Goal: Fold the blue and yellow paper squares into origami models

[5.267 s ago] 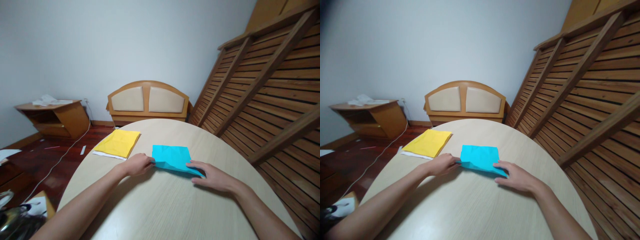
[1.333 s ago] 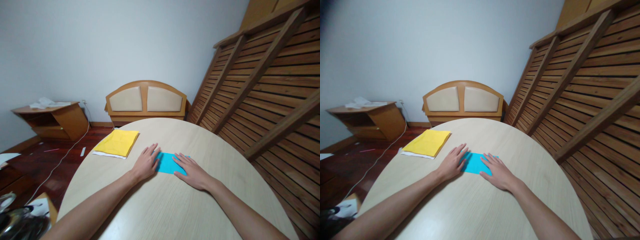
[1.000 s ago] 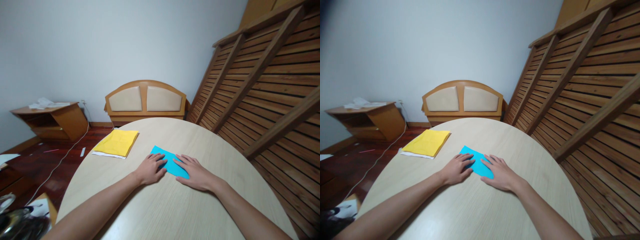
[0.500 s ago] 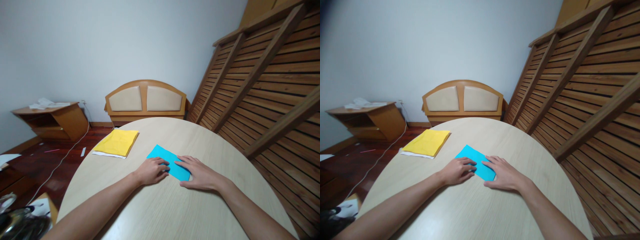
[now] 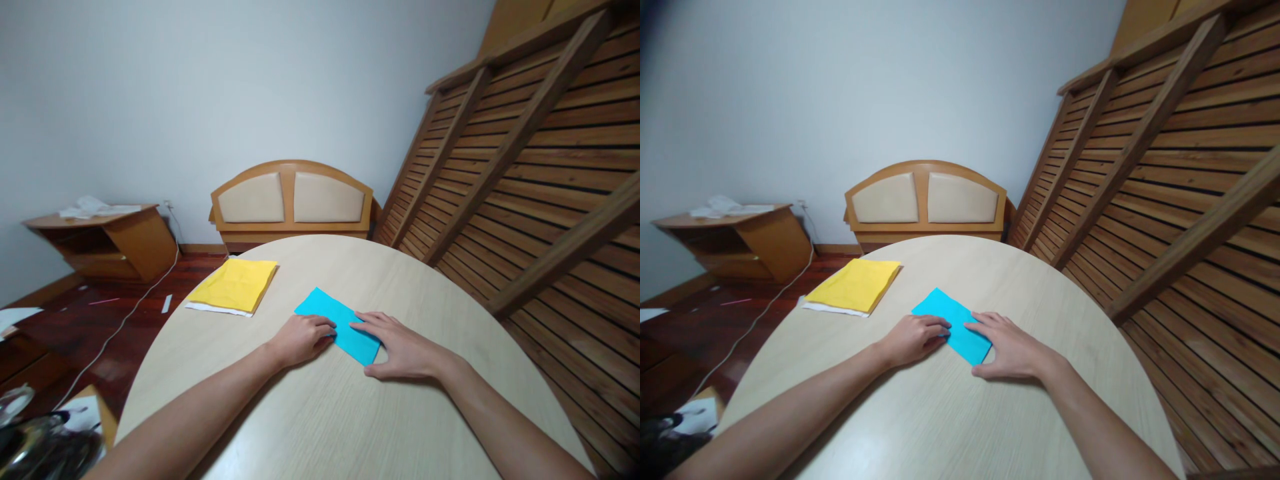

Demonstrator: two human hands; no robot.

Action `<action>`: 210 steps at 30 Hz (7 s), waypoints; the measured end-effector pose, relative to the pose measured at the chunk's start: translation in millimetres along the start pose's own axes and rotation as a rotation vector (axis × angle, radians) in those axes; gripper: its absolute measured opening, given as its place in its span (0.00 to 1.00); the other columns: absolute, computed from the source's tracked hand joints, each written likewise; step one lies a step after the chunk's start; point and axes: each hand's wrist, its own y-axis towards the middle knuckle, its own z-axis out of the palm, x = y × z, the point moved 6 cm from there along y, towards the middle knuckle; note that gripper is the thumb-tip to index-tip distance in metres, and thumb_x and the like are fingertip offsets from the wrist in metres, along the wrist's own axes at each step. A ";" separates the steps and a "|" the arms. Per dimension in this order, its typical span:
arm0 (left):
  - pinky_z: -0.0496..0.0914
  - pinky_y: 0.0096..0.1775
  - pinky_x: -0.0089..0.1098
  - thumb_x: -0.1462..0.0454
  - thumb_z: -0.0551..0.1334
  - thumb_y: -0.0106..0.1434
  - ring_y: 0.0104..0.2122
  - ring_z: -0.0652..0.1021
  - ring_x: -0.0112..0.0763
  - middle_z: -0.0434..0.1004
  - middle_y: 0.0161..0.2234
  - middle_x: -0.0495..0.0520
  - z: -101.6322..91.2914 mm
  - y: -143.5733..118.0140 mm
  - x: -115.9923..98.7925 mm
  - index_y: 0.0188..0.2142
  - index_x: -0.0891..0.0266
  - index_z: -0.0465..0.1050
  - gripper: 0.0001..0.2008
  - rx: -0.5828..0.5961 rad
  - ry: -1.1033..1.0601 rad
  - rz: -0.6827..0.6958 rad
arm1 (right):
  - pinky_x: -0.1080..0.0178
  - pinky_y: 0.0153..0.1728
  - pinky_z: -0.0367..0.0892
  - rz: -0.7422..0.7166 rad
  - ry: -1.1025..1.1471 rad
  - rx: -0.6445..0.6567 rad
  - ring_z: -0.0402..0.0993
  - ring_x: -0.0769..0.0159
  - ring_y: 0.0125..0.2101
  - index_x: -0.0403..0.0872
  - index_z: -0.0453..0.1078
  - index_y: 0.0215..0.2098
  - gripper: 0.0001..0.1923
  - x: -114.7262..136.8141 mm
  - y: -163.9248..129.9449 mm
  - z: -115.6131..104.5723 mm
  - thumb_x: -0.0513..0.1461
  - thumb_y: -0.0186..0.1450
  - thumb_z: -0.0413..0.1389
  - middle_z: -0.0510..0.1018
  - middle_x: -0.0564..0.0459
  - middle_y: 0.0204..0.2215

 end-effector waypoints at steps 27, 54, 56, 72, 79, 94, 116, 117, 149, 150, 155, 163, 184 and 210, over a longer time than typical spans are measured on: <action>0.72 0.43 0.31 0.56 0.57 0.71 0.44 0.79 0.34 0.79 0.48 0.52 -1.9 0.0 -2.5 0.46 0.58 0.75 0.13 -0.007 -0.014 0.027 | 0.49 0.62 0.54 -0.035 0.011 -0.085 0.56 0.49 0.62 0.52 0.63 0.64 0.43 -0.3 3.7 -0.9 0.57 0.55 0.64 0.64 0.46 0.64; 0.71 0.40 0.28 0.65 0.53 0.71 0.39 0.79 0.31 0.79 0.41 0.54 4.3 0.5 -0.6 0.41 0.60 0.73 0.09 0.034 0.043 0.021 | 0.44 0.63 0.53 -0.068 0.006 -0.070 0.56 0.46 0.64 0.54 0.73 0.56 0.28 0.2 3.8 -4.7 0.51 0.59 0.63 0.67 0.48 0.63; 0.71 0.40 0.28 0.66 0.53 0.70 0.39 0.79 0.32 0.79 0.41 0.55 4.5 0.5 -0.4 0.41 0.60 0.72 0.08 0.045 0.044 0.014 | 0.45 0.62 0.54 -0.100 -0.028 -0.080 0.57 0.47 0.63 0.55 0.75 0.53 0.21 1.4 5.1 -4.9 0.46 0.62 0.60 0.70 0.50 0.61; 0.72 0.44 0.30 0.67 0.57 0.66 0.43 0.79 0.34 0.79 0.44 0.54 3.0 -1.2 0.9 0.42 0.59 0.73 0.08 0.034 -0.017 0.007 | 0.47 0.62 0.57 -0.229 -0.019 -0.089 0.68 0.49 0.57 0.53 0.77 0.50 0.23 29.7 1.9 -9.5 0.52 0.60 0.63 0.77 0.48 0.54; 0.72 0.41 0.29 0.67 0.56 0.66 0.39 0.79 0.32 0.79 0.42 0.53 1.4 -1.8 5.2 0.43 0.59 0.73 0.08 0.008 -0.070 -0.069 | 0.48 0.62 0.57 -0.155 0.069 -0.046 0.66 0.49 0.59 0.51 0.70 0.59 0.38 12.6 1.0 -7.0 0.58 0.55 0.64 0.71 0.46 0.60; 0.69 0.35 0.28 0.66 0.54 0.67 0.32 0.77 0.30 0.78 0.34 0.52 3.0 -2.0 13.4 0.39 0.61 0.70 0.06 -0.050 -0.158 -0.169 | 0.49 0.56 0.63 -0.138 0.129 -0.060 0.70 0.46 0.55 0.49 0.67 0.61 0.41 1.9 2.9 -9.8 0.60 0.55 0.63 0.73 0.44 0.58; 0.67 0.34 0.32 0.58 0.54 0.69 0.32 0.75 0.35 0.76 0.33 0.55 6.2 -2.6 25.2 0.39 0.62 0.68 0.10 -0.102 -0.261 -0.374 | 0.61 0.36 0.68 0.004 0.482 -0.333 0.75 0.60 0.35 0.47 0.69 0.39 0.12 -21.6 23.2 6.9 0.47 0.69 0.54 0.79 0.51 0.35; 0.67 0.34 0.32 0.58 0.55 0.69 0.31 0.75 0.35 0.76 0.33 0.55 7.1 -3.2 26.4 0.40 0.62 0.68 0.10 -0.112 -0.289 -0.390 | 0.61 0.34 0.67 0.014 0.478 -0.342 0.74 0.61 0.33 0.47 0.68 0.39 0.13 -21.7 23.0 7.0 0.48 0.68 0.54 0.78 0.52 0.33; 0.62 0.60 0.48 0.55 0.58 0.68 0.59 0.69 0.48 0.69 0.60 0.61 7.3 0.5 11.2 0.57 0.57 0.72 0.21 -0.050 -0.069 -0.135 | 0.45 0.68 0.40 0.110 -0.132 -0.070 0.38 0.55 0.70 0.46 0.49 0.71 0.34 9.4 36.4 36.4 0.54 0.73 0.38 0.48 0.48 0.70; 0.63 0.60 0.48 0.55 0.57 0.68 0.58 0.69 0.47 0.70 0.58 0.61 5.8 1.1 9.8 0.56 0.57 0.73 0.19 -0.050 -0.069 -0.122 | 0.45 0.68 0.40 0.143 -0.148 -0.070 0.36 0.55 0.70 0.46 0.48 0.71 0.34 2.9 36.3 35.0 0.54 0.73 0.38 0.47 0.48 0.70; 0.66 0.56 0.43 0.56 0.56 0.69 0.55 0.71 0.43 0.72 0.54 0.61 1.3 3.6 3.3 0.53 0.57 0.75 0.17 -0.052 -0.088 -0.059 | 0.43 0.67 0.40 0.247 -0.199 -0.118 0.36 0.53 0.70 0.48 0.47 0.71 0.33 -21.1 33.3 26.2 0.53 0.73 0.40 0.45 0.51 0.71; 0.70 0.49 0.40 0.59 0.56 0.69 0.44 0.75 0.40 0.76 0.43 0.59 -1.7 5.0 0.0 0.48 0.57 0.79 0.15 -0.034 -0.105 -0.032 | 0.42 0.67 0.42 0.061 -0.166 -0.190 0.45 0.54 0.69 0.49 0.55 0.69 0.29 -1.0 30.5 22.2 0.50 0.74 0.41 0.54 0.47 0.69; 0.65 0.59 0.42 0.60 0.54 0.70 0.56 0.73 0.41 0.76 0.52 0.58 -0.4 4.6 -4.3 0.52 0.58 0.75 0.16 0.014 -0.067 0.033 | 0.38 0.66 0.40 0.341 -0.246 -0.164 0.38 0.45 0.70 0.50 0.51 0.70 0.36 -50.1 12.1 13.8 0.58 0.70 0.42 0.48 0.46 0.70; 0.51 0.64 0.57 0.47 0.57 0.67 0.68 0.54 0.53 0.52 0.69 0.59 13.2 -7.4 1.7 0.69 0.55 0.51 0.36 0.138 -0.107 -0.070 | 0.41 0.66 0.45 0.042 -0.029 -0.098 0.38 0.44 0.70 0.59 0.62 0.65 0.34 -32.4 3.0 1.6 0.58 0.63 0.57 0.48 0.52 0.71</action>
